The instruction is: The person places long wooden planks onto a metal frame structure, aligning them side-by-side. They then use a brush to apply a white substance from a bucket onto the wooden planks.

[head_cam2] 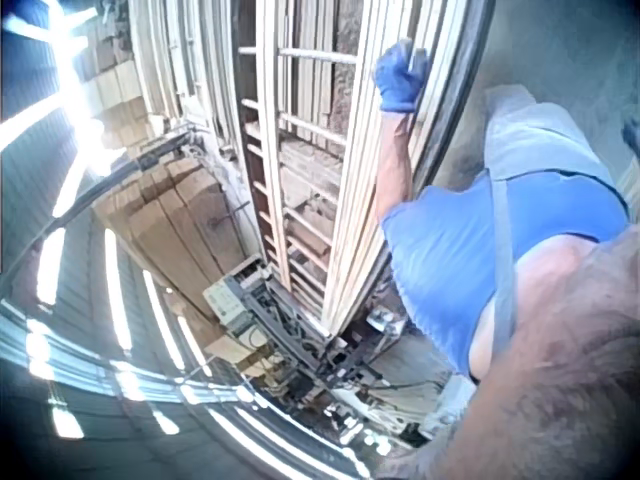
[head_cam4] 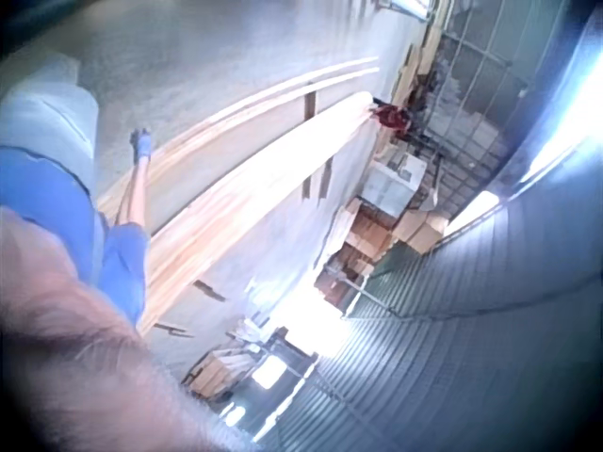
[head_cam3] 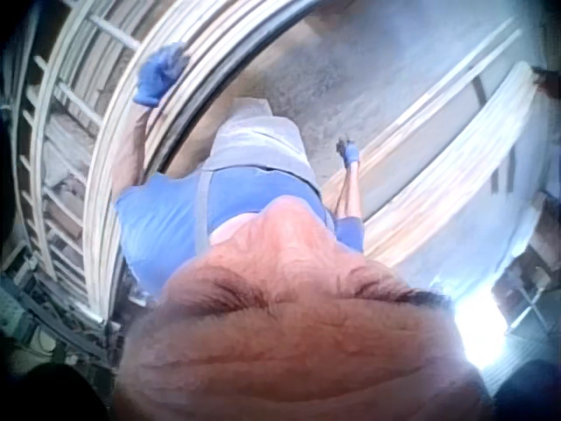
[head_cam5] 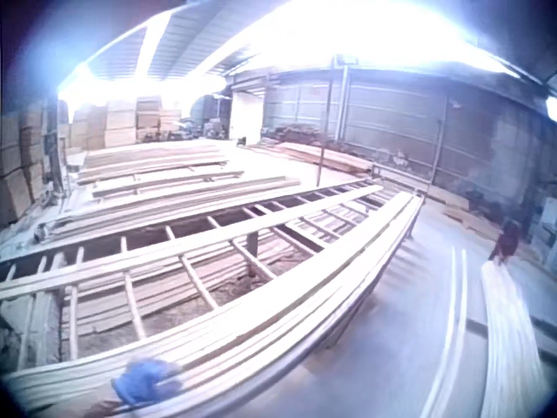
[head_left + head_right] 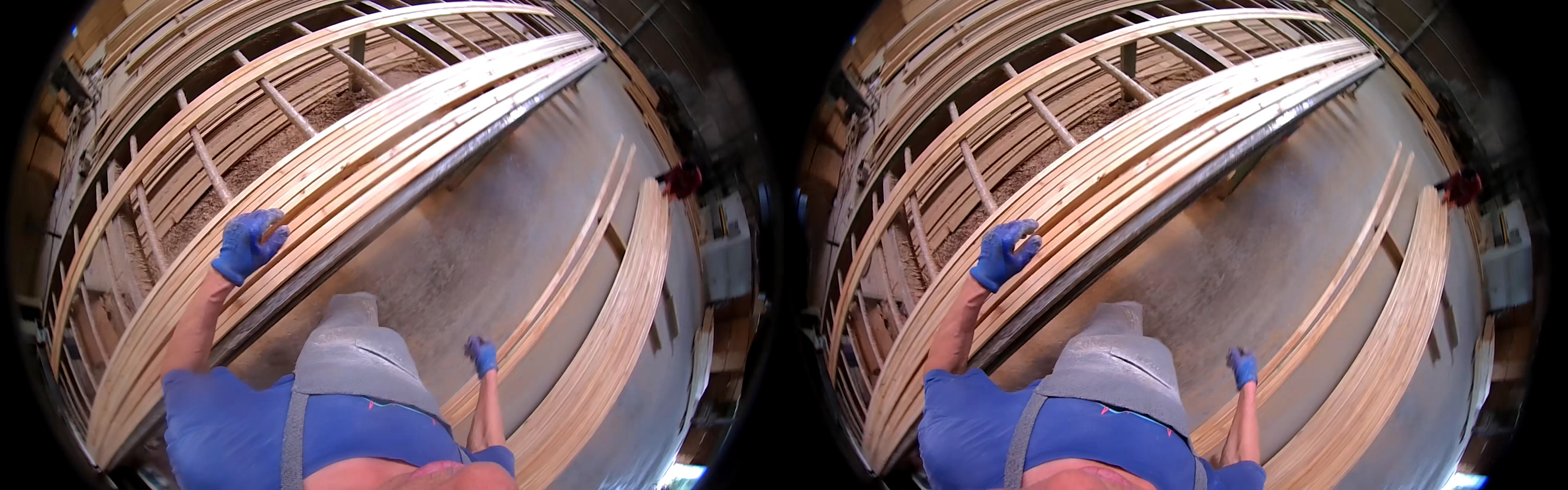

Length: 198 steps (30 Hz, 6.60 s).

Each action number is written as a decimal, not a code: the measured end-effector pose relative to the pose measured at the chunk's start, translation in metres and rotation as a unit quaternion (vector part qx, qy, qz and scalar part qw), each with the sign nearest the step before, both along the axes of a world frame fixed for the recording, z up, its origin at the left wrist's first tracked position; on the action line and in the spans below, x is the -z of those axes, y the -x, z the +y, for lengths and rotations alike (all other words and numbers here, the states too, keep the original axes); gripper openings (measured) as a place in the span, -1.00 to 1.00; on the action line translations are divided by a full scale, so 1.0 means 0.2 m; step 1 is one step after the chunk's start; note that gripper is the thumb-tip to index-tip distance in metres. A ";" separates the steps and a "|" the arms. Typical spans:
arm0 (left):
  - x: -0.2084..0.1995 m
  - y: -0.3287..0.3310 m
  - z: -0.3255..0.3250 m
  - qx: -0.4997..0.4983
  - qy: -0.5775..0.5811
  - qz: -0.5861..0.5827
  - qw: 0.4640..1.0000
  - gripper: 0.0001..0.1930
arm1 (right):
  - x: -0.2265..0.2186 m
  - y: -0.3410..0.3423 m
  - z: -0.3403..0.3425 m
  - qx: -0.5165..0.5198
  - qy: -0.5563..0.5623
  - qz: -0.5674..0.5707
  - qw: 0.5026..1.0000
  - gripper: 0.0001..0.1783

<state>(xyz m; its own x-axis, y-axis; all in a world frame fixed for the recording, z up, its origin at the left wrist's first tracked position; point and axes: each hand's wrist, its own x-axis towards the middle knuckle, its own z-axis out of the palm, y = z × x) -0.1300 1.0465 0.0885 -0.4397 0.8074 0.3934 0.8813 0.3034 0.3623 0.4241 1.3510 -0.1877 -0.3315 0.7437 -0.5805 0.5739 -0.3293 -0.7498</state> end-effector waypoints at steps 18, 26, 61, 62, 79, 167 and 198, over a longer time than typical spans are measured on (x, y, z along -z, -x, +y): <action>0.48 0.83 1.87 -0.262 0.188 -0.221 0.920 -0.34 | -1.36 2.38 1.83 -0.460 -0.336 0.123 0.813 -0.70; 0.47 0.65 1.95 -0.323 0.212 -0.252 0.887 -0.41 | -1.30 2.81 2.55 -0.563 -0.264 0.153 0.768 -0.75; 0.52 0.51 2.11 -0.355 0.193 -0.122 0.907 0.17 | -0.37 4.17 2.64 -0.861 0.188 -0.110 0.459 -0.36; 0.50 0.49 2.11 -0.342 0.197 -0.143 0.908 0.17 | -0.37 4.14 2.65 -0.888 0.108 -0.110 0.433 -0.37; 0.53 0.45 2.10 -0.310 0.103 -0.121 0.937 0.42 | -0.03 4.23 2.76 -0.918 0.178 -0.156 0.318 -0.45; 0.47 1.09 2.29 -0.216 0.212 -0.106 0.947 0.17 | -1.14 4.17 2.79 -0.682 -0.429 0.005 0.592 -0.45; 0.34 -0.07 1.89 -0.338 -0.333 -0.221 0.852 -0.34 | -1.35 3.50 1.04 -0.752 -0.374 0.406 0.361 -0.55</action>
